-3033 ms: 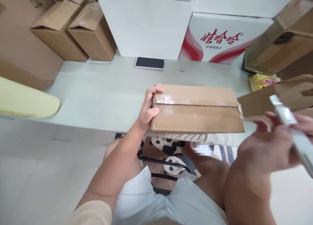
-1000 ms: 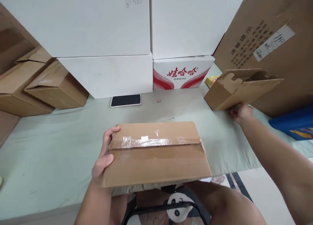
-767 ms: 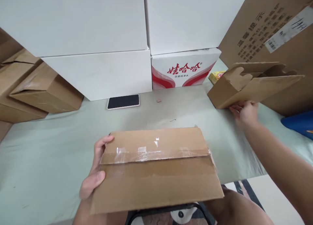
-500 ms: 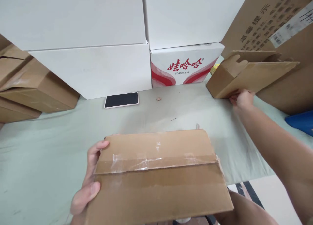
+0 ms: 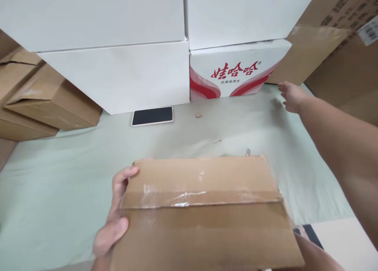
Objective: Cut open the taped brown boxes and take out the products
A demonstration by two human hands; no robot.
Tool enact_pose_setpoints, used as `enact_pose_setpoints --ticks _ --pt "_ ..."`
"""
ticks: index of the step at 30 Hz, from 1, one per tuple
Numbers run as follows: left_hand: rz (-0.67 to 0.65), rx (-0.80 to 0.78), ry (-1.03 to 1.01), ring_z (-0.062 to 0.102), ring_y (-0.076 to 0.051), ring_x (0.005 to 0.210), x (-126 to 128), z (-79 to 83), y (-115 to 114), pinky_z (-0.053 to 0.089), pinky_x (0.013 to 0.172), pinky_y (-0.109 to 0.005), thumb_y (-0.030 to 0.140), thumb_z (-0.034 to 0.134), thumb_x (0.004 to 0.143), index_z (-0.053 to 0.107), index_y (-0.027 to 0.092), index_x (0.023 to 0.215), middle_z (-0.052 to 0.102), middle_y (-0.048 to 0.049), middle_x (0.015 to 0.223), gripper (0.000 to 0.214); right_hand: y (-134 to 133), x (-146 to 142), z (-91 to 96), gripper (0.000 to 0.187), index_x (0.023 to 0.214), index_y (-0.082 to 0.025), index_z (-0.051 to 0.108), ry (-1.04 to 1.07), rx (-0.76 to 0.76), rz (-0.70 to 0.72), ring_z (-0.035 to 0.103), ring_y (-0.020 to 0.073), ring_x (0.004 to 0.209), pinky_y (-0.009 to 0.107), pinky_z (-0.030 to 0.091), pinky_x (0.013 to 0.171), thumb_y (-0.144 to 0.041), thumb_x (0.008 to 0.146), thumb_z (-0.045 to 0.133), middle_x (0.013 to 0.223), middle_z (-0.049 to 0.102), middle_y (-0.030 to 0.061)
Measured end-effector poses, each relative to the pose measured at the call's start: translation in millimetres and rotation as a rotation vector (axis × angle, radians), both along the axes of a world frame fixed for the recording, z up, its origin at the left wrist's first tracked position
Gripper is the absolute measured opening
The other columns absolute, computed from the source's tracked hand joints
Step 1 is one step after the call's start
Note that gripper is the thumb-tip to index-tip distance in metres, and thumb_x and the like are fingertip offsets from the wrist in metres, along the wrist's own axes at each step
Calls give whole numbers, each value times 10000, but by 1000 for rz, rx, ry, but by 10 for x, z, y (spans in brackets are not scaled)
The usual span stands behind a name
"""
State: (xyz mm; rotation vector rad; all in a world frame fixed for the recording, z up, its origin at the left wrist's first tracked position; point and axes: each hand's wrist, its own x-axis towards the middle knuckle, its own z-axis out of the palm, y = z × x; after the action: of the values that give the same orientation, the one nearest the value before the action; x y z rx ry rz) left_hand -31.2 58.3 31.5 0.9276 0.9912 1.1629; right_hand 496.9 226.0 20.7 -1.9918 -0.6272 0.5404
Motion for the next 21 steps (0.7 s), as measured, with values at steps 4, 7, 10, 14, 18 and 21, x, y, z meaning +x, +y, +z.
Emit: enact_pose_setpoints --ticks 4,7,10,14,18,21 --pt "-70 106 -94 652 -304 1107 -41 -105 77 631 818 -411 479 749 673 643 405 1254 627 -18 1306 595 -427 -468 166 151 989 -150 635 64 -15 65 516 209 1328 469 312 1129 -280 982 558 1382 627 149" --pt "-133 183 -82 657 -286 1068 -85 -150 125 595 858 -400 456 772 689 644 354 1232 639 -35 1250 567 -917 -849 350 160 967 -171 668 60 5 175 572 189 1263 410 359 1126 -232 992 522 1302 673 107" --pt "-166 240 -100 645 -286 1099 -86 -173 144 568 904 -395 453 786 675 641 327 1227 641 -38 1245 585 -1480 -1248 525 157 926 -182 690 46 19 301 642 178 1108 374 443 1053 -224 954 542 1122 719 75" --pt "-152 288 -148 624 -299 1177 -24 -212 149 536 996 -412 445 797 650 647 299 1236 653 -54 1256 622 -2181 -1808 571 218 826 -216 697 -40 123 508 627 180 844 350 522 847 -433 803 712 862 702 21" --pt "-47 325 -243 598 -294 1264 72 -227 116 491 1090 -434 511 739 717 643 293 1232 663 -65 1299 567 -2578 -2286 398 288 740 -228 638 -8 284 384 503 142 679 290 447 680 -509 803 656 714 580 -19" --pt "51 324 -293 564 -272 1318 132 -223 69 463 1115 -399 512 736 708 652 293 1159 651 -55 1332 508 -2676 -2518 268 293 794 -224 650 -11 420 236 584 178 870 314 471 815 -496 858 563 881 623 17"
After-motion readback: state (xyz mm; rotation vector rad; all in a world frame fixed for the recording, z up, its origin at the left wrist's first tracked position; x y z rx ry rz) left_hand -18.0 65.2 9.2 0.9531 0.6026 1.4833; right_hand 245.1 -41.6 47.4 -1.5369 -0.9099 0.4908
